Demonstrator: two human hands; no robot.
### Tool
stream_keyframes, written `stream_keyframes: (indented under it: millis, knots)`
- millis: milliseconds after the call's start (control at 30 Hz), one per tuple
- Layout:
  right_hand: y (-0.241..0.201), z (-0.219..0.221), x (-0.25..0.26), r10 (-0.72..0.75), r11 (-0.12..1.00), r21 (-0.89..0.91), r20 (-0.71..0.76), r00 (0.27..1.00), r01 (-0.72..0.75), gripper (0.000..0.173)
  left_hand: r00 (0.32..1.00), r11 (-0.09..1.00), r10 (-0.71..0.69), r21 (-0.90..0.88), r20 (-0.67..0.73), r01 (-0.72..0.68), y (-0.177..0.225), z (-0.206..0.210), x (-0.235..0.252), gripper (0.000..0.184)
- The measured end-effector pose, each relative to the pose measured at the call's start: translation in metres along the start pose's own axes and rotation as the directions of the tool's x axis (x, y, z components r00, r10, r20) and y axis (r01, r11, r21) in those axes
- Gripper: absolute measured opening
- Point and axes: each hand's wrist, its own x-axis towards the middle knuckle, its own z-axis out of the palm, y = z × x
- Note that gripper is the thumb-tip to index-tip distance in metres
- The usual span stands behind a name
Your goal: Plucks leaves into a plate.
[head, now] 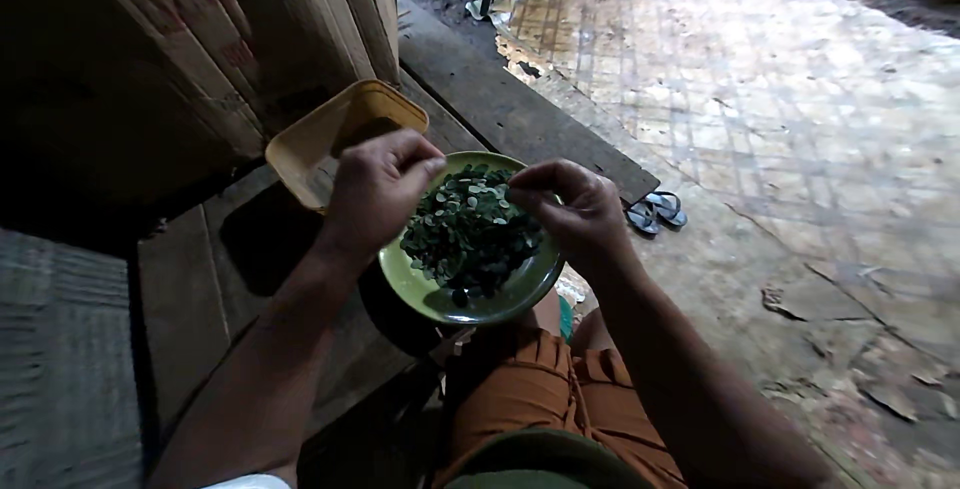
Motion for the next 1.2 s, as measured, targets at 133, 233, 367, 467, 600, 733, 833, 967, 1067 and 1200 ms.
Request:
stream_keyframes:
  millis: [133,233,367,467,600,733,833,967,1067,1200]
  knots:
    - [0.001,-0.001,0.004,0.047,0.977,-0.213,0.140,0.989,-0.016,0.012,0.983,0.959,-0.085,0.253,-0.160,0.124,-0.031,-0.027,0.012,0.023]
    - [-0.003,0.000,0.005,0.005,0.928,-0.362,0.234,0.972,0.082,0.019,0.968,0.872,-0.212,0.422,-0.133,0.249,-0.044,-0.038,0.014,0.033]
    - [-0.004,-0.003,0.004,-0.004,0.885,-0.449,0.256,0.967,0.122,0.024,0.995,0.864,-0.083,0.494,-0.055,0.099,-0.042,-0.030,0.013,0.026]
    - [-0.003,-0.006,0.001,0.017,0.871,-0.482,0.221,0.975,0.094,0.026,0.994,0.903,0.026,0.423,0.111,-0.071,-0.024,-0.020,0.010,0.018]
    - [-0.005,-0.009,-0.006,0.032,0.869,-0.489,0.203,0.979,0.073,0.029,0.892,0.958,0.007,0.252,0.451,-0.135,-0.006,-0.004,0.000,0.020]
    - [-0.004,-0.011,-0.012,0.027,0.874,-0.482,0.174,0.984,0.061,0.029,0.838,0.941,-0.076,0.316,0.540,-0.119,-0.004,0.013,-0.007,0.022]
    - [-0.005,-0.011,-0.014,0.023,0.884,-0.464,0.149,0.989,0.050,0.028,0.874,0.946,-0.012,0.288,0.485,-0.147,-0.005,0.015,-0.007,0.015]
    - [-0.010,-0.011,-0.015,-0.014,0.936,-0.350,0.083,0.996,0.042,0.024,0.940,0.995,0.045,0.073,0.338,-0.073,0.003,0.000,-0.004,0.015]
    - [-0.014,-0.011,-0.015,-0.020,0.964,-0.264,0.050,0.999,0.033,0.022,0.955,0.994,-0.010,-0.099,0.298,0.041,0.007,-0.003,-0.002,0.012]
    - [-0.017,-0.009,-0.016,0.058,0.983,-0.174,0.036,0.998,-0.051,0.025,0.950,0.962,-0.077,-0.228,0.301,0.150,0.010,-0.002,-0.002,0.006]
